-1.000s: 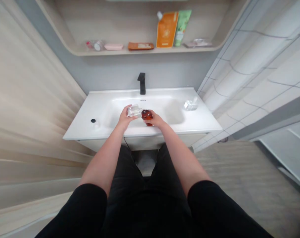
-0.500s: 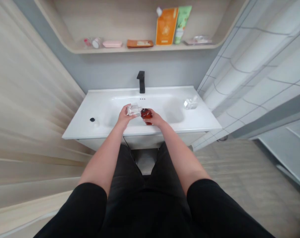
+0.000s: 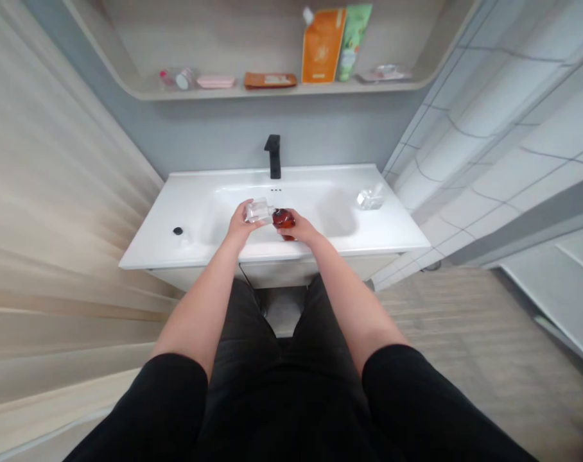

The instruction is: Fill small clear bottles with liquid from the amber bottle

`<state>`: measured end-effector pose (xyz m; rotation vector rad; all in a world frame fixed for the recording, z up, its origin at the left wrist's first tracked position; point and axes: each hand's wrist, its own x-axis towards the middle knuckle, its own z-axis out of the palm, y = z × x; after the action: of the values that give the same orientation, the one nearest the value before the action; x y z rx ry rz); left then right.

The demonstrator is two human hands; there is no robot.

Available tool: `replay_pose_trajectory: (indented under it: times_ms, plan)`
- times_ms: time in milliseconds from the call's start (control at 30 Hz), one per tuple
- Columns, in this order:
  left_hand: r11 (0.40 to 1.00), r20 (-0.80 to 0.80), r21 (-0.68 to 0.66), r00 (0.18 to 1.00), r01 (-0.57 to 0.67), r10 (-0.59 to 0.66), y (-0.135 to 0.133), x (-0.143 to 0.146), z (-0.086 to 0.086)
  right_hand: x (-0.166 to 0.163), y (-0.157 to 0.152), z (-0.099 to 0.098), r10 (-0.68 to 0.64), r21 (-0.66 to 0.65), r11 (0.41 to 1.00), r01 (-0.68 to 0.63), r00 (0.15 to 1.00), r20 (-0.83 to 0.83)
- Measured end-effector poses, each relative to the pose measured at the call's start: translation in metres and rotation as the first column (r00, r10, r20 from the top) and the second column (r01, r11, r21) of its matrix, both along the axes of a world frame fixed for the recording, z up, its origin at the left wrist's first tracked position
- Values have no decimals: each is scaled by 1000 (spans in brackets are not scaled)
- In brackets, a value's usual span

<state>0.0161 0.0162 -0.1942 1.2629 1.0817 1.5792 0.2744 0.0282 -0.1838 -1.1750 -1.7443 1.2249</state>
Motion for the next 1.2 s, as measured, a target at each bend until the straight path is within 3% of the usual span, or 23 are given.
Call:
replay_pose_trajectory:
  times_ms: [1200]
  plan:
    - [999,28,25,999,42,-42,0,0,-1,0,-2,3,6,18,1000,-6,1000,31]
